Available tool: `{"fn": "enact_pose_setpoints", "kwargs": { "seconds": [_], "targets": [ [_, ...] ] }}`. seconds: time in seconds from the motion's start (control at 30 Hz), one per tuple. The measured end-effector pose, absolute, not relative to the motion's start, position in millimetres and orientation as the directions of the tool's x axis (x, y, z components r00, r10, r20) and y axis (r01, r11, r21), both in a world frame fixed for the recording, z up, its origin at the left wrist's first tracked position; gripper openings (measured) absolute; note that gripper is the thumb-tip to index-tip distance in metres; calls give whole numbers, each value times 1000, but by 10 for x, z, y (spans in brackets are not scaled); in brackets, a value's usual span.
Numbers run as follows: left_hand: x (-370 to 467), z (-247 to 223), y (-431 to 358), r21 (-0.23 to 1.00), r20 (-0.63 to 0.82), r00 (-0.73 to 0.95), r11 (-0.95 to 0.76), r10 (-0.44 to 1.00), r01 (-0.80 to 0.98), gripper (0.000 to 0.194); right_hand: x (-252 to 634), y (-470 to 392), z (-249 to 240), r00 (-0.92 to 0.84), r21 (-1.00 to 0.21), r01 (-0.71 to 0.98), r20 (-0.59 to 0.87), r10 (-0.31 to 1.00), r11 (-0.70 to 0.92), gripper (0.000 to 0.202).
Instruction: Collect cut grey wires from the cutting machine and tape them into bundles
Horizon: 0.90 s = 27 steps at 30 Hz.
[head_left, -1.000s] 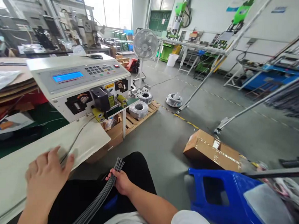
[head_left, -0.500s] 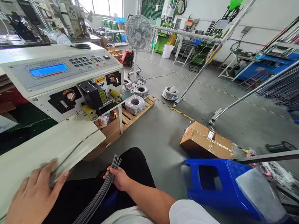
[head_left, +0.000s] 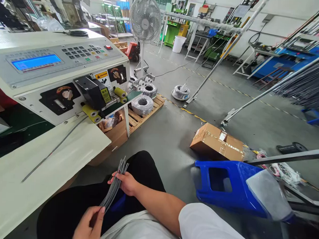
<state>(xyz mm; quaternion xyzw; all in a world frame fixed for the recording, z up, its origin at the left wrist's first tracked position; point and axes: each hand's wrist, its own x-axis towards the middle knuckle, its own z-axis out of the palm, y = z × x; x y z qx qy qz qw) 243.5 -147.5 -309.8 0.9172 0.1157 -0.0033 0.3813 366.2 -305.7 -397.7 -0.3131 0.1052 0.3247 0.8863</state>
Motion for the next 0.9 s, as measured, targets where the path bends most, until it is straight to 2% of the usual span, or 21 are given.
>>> {"fn": "enact_pose_setpoints", "kwargs": {
  "seconds": [0.07, 0.17, 0.4, 0.53, 0.67, 0.9],
  "targets": [
    [2411, -3300, -1582, 728, -168, 961, -630, 218, 270, 43, 3653, -3059, -3990, 767, -493, -641, -385, 514, 588, 46],
    [2438, -3447, -1576, 667, -159, 966, -699, 205, 258, 40, 3640, -3072, -3998, 764, -496, -644, -385, 517, 583, 46],
    [2575, -3349, -1460, 289, -69, 995, -953, 73, 90, 33, 3647, -3059, -4029, 788, -523, -614, -359, 500, 592, 46],
    [2608, -3309, -1449, 178, 19, 1000, -984, -2, -5, 30, 3665, -3057, -4027, 768, -495, -641, -393, 506, 587, 44],
    [2609, -3278, -1455, 207, -19, 1000, -978, 12, 16, 26, 3663, -3046, -3999, 769, -504, -638, -436, 467, 582, 40],
    [2574, -3383, -1366, 358, -31, 995, -928, 93, 98, 22, 3669, -2979, -4023, 746, -502, -666, -444, 497, 551, 32]
  ]
}}
